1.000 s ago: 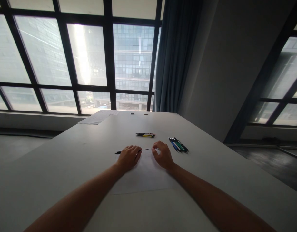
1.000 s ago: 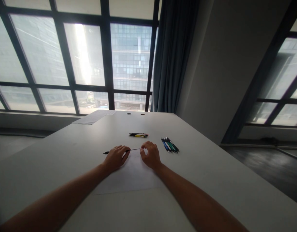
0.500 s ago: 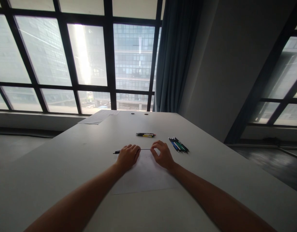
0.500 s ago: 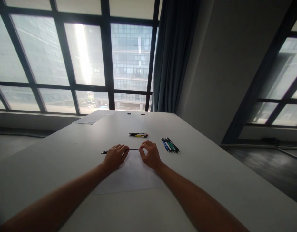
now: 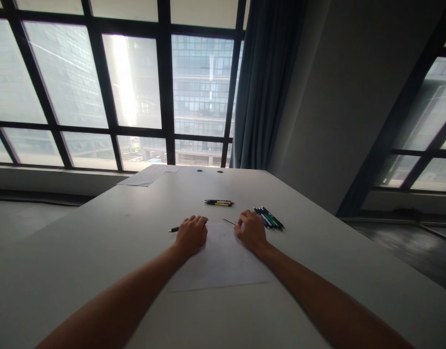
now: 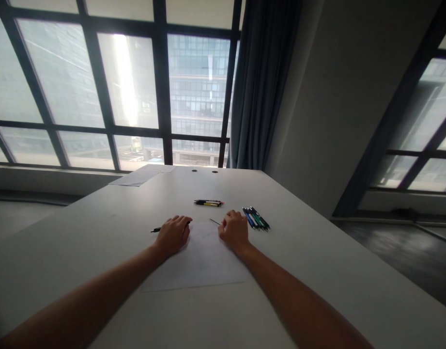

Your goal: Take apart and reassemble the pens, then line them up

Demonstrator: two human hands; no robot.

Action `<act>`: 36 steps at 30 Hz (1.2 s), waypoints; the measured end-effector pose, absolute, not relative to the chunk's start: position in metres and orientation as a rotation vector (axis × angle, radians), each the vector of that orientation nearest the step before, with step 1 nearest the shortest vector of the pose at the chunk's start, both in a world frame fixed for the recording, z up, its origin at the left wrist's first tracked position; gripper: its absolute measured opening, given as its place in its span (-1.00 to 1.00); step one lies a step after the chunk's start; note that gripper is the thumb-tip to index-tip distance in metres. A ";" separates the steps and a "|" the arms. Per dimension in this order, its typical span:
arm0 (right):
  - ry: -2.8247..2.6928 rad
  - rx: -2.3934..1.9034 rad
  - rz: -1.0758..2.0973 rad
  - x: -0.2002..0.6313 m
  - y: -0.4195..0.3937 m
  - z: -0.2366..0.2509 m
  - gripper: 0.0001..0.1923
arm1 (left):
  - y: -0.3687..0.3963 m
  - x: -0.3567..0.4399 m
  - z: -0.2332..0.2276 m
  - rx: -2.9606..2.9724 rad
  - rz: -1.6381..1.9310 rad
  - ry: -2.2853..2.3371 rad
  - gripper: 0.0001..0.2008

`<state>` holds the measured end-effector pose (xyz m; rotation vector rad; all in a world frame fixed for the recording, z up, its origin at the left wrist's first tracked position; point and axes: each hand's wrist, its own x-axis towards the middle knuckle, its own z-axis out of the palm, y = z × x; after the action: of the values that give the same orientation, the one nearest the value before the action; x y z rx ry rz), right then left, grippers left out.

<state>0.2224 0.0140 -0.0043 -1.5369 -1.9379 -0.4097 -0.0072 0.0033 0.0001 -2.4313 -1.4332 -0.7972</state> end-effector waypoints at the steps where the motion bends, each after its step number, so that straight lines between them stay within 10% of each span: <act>1: -1.948 -1.547 -0.419 0.222 0.013 -0.004 -0.92 | 0.003 -0.007 0.000 -2.444 -0.790 -1.425 -0.73; 13: -2.056 -1.288 -0.337 0.211 0.003 0.002 -0.87 | 0.009 -0.009 -0.008 -2.668 -0.908 -1.040 -0.42; 36: -2.104 -1.375 -0.283 0.201 0.004 -0.004 -0.90 | 0.004 -0.008 -0.002 -2.634 -0.781 -1.160 -0.82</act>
<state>0.2015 0.0044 -0.0039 -1.3751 -2.1043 -0.2834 -0.0076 0.0044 -0.0025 -2.6335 -1.1599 -0.7810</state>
